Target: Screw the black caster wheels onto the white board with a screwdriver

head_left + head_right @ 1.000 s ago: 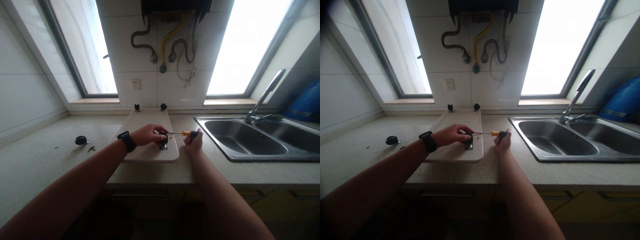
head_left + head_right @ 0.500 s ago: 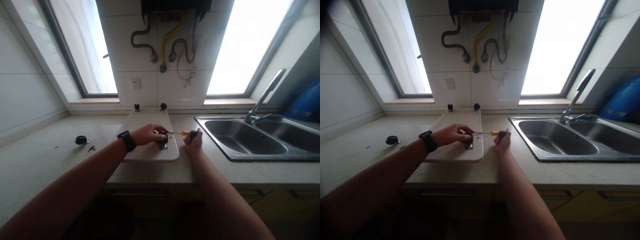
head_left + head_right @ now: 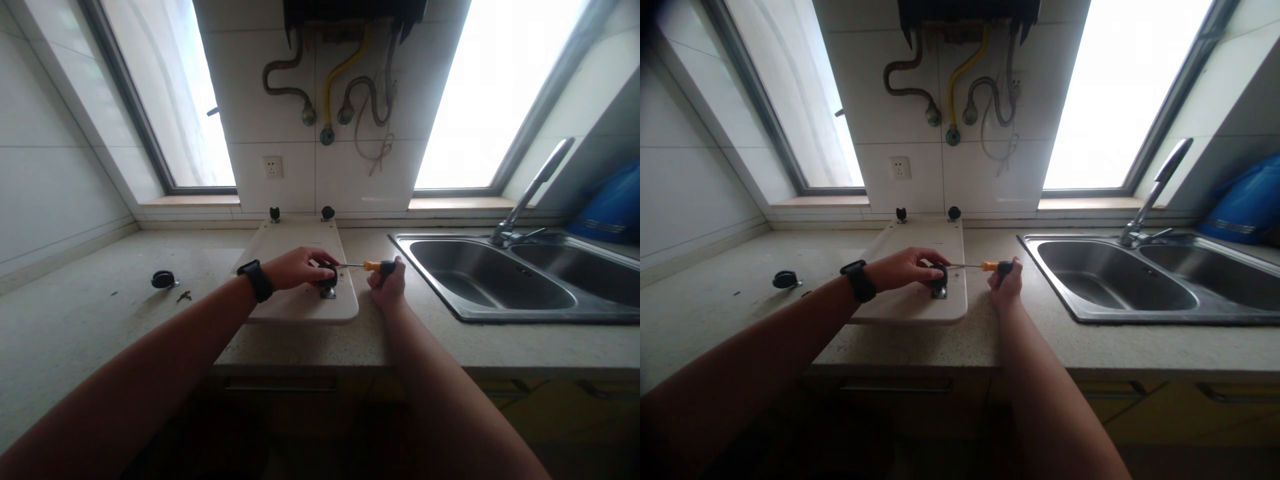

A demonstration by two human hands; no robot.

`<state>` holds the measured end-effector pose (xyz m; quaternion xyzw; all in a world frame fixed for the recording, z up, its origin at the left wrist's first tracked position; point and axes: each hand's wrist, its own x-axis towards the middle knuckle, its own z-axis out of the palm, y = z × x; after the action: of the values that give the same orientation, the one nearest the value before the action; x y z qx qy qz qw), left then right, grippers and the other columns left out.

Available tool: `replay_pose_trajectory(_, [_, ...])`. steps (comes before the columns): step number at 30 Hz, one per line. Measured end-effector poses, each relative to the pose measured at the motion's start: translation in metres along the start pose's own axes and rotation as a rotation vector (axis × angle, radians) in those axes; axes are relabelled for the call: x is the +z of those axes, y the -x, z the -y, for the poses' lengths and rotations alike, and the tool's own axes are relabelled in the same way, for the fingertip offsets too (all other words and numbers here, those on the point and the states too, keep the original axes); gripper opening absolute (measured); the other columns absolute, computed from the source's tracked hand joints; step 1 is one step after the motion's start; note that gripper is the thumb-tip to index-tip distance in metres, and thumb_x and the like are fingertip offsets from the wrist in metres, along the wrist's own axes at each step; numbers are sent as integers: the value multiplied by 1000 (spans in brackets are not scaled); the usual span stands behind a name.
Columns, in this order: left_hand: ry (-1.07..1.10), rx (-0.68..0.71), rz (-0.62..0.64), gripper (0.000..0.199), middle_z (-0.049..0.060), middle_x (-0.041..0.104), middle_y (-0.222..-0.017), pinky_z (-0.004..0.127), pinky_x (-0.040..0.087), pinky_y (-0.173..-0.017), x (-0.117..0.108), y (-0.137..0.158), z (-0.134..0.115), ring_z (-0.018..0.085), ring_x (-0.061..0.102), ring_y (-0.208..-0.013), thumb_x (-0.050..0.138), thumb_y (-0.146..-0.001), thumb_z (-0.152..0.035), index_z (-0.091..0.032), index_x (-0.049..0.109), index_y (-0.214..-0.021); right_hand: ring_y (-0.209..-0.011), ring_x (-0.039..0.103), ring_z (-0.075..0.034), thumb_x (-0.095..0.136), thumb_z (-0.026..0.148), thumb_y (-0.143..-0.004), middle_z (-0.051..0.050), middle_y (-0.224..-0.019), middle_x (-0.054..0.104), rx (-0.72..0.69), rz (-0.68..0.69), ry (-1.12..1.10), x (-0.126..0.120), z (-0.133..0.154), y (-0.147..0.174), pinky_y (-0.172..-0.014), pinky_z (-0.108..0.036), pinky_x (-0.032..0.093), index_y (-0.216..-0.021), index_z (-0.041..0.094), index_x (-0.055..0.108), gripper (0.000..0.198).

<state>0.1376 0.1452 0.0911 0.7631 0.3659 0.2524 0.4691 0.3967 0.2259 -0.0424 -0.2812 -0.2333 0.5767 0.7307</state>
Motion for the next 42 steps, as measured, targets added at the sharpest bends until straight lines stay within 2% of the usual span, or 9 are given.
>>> replay_pose_trajectory(25, [-19, 7, 7, 37, 13, 73, -114, 37, 62, -83, 0, 2, -6, 18, 73, -90, 71, -91, -26, -15, 68, -125, -33, 31, -8, 46, 65, -93, 9, -41, 36, 1, 7, 9, 0, 0, 0, -33, -22, 25, -67, 25, 41, 48])
replay_pose_trajectory(34, [-39, 0, -4, 39, 14, 72, -116, 38, 61, -83, 1, 3, -5, 18, 73, -89, 70, -92, -26, -15, 66, -129, -34, 29, -7, 46, 59, -94, 9, -41, 36, 5, -3, -2, 2, 0, 0, -33, -22, 23, -65, 24, 43, 45])
replay_pose_trajectory(42, [-7, -17, 40, 41, 13, 75, -113, 41, 59, -89, -1, 4, -9, 20, 74, -94, 69, -93, -27, -16, 65, -132, -34, 29, -8, 47, 59, -93, 9, -40, 36, 8, 1, 8, 0, -1, -1, -34, -22, 24, -64, 24, 44, 45])
